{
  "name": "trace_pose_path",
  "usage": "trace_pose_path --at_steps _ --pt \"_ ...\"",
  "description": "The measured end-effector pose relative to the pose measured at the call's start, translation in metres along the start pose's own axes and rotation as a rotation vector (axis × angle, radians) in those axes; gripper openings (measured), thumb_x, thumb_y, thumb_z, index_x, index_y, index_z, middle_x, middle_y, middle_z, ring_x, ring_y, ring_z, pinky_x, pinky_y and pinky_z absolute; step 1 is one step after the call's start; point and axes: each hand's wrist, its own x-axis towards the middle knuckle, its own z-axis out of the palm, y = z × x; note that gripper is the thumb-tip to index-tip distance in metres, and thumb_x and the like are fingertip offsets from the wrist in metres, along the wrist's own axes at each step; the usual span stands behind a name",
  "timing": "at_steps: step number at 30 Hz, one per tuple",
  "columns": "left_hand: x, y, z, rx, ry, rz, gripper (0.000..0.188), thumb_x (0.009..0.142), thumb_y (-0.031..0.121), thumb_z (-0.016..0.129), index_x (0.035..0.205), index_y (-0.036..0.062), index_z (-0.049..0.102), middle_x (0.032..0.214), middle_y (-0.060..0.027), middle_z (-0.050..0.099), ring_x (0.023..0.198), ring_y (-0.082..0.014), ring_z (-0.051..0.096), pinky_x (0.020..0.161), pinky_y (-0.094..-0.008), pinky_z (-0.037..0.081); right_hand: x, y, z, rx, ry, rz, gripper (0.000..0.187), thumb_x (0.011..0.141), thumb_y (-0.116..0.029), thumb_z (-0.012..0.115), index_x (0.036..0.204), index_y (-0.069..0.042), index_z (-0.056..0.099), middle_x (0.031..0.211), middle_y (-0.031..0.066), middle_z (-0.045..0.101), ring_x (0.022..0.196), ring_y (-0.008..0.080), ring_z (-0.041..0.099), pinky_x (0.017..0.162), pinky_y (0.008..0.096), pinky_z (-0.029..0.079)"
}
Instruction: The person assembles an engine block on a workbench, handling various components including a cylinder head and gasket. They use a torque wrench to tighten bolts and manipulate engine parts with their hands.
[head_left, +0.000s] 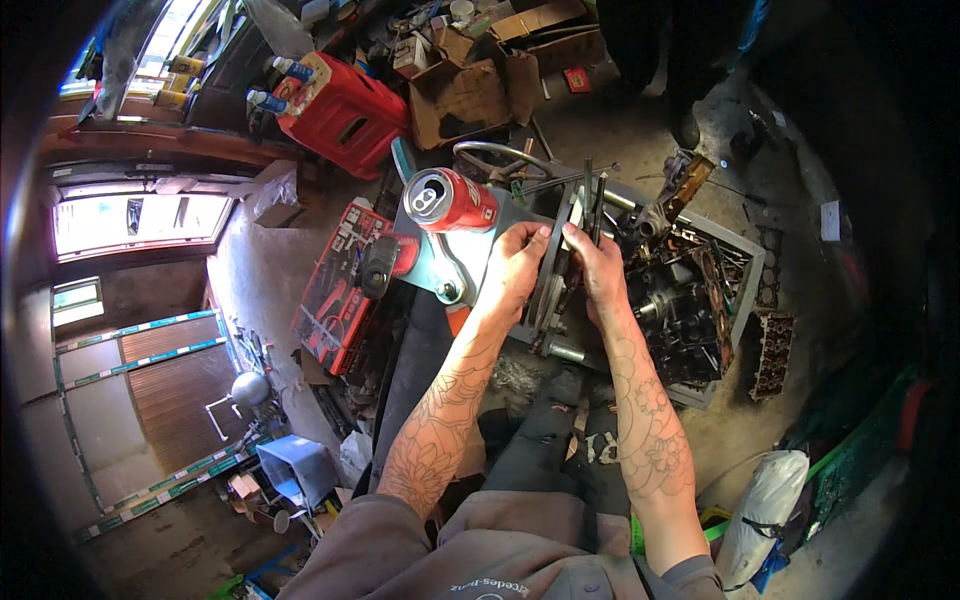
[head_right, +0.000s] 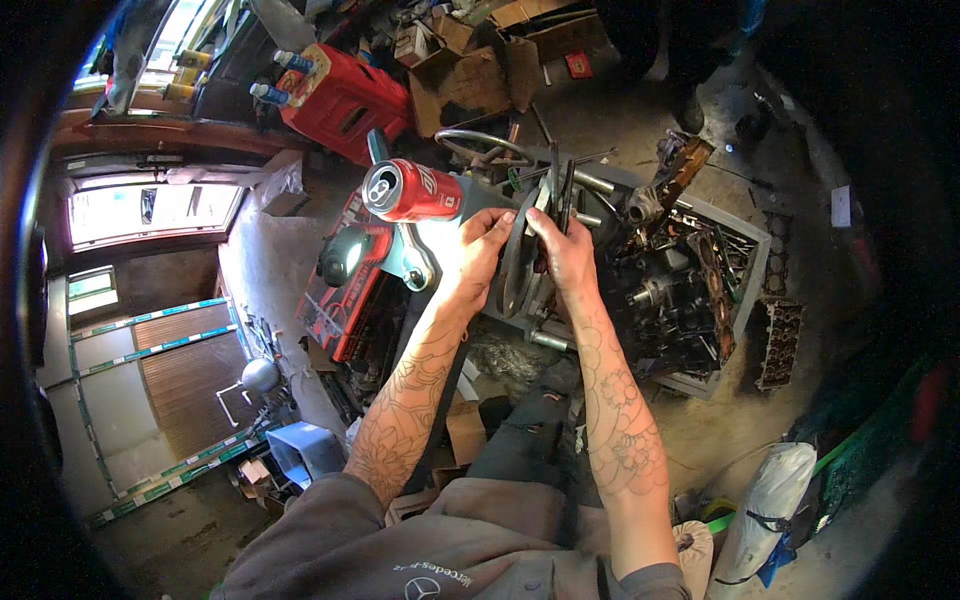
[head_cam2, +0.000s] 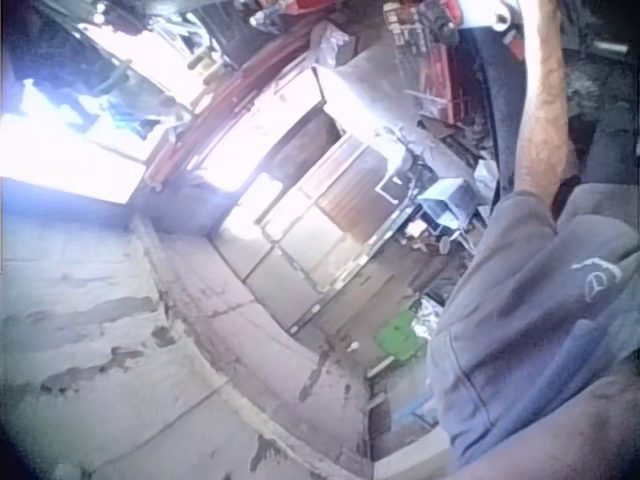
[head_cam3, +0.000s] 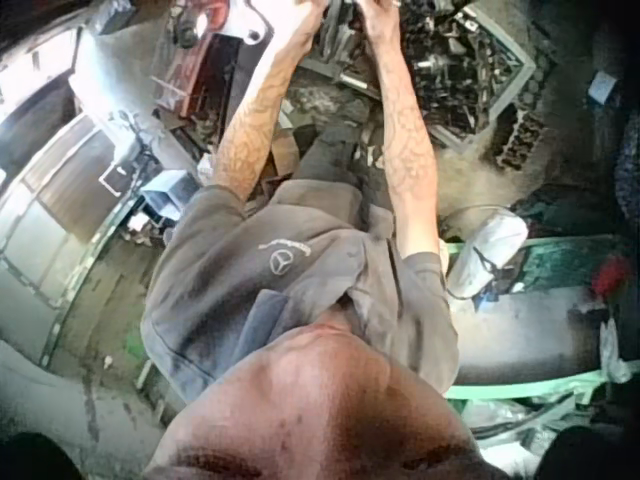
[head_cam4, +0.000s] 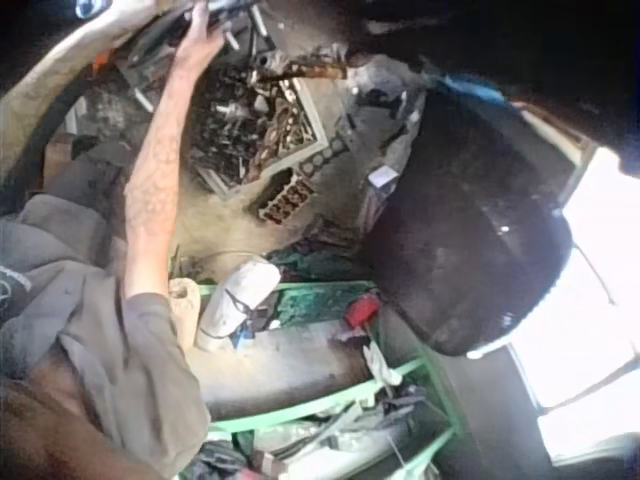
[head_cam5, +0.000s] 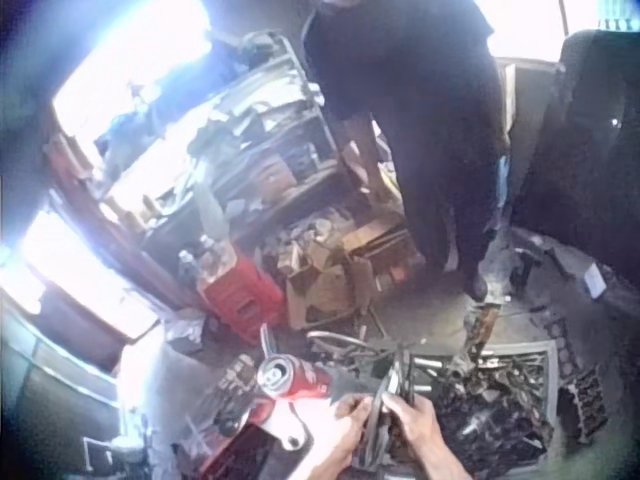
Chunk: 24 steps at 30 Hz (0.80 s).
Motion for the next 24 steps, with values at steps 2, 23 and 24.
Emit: trace_pose_path --at_steps 2,23,24 --pt "-0.003 0.003 0.004 0.021 0.050 -0.041 0.026 0.093 0.026 0.057 0.095 0.0003 0.060 0.077 -0.0006 0.058 0.068 -0.0069 0.051 0.062 -0.0234 0.043 0.002 0.007 -0.001 -0.005 -0.014 -0.067 0.031 0.085 -0.030 0.066 0.093 0.000 0.064 0.085 0.0006 0.061 0.076 0.0086 0.051 0.070 0.0238 0.041" --pt "-0.009 -0.011 0.002 -0.378 -0.034 -0.004 0.023 0.090 0.009 0.057 0.110 -0.0017 0.059 0.097 -0.0046 0.064 0.087 -0.0100 0.058 0.080 -0.0228 0.045 -0.007 0.007 0.006 0.078 -0.036 -0.086 0.028 0.089 -0.022 0.063 0.106 -0.001 0.057 0.094 -0.0007 0.059 0.083 0.0073 0.052 0.077 0.0224 0.041" --pt "-0.012 -0.010 0.003 -0.405 -0.042 -0.017 0.024 0.089 0.009 0.057 0.110 -0.0019 0.059 0.098 -0.0050 0.063 0.087 -0.0098 0.057 0.079 -0.0225 0.045 -0.007 0.006 0.005 0.062 -0.028 -0.091 0.028 0.089 -0.023 0.063 0.106 -0.001 0.057 0.094 -0.0007 0.059 0.083 0.0074 0.052 0.077 0.0224 0.041"
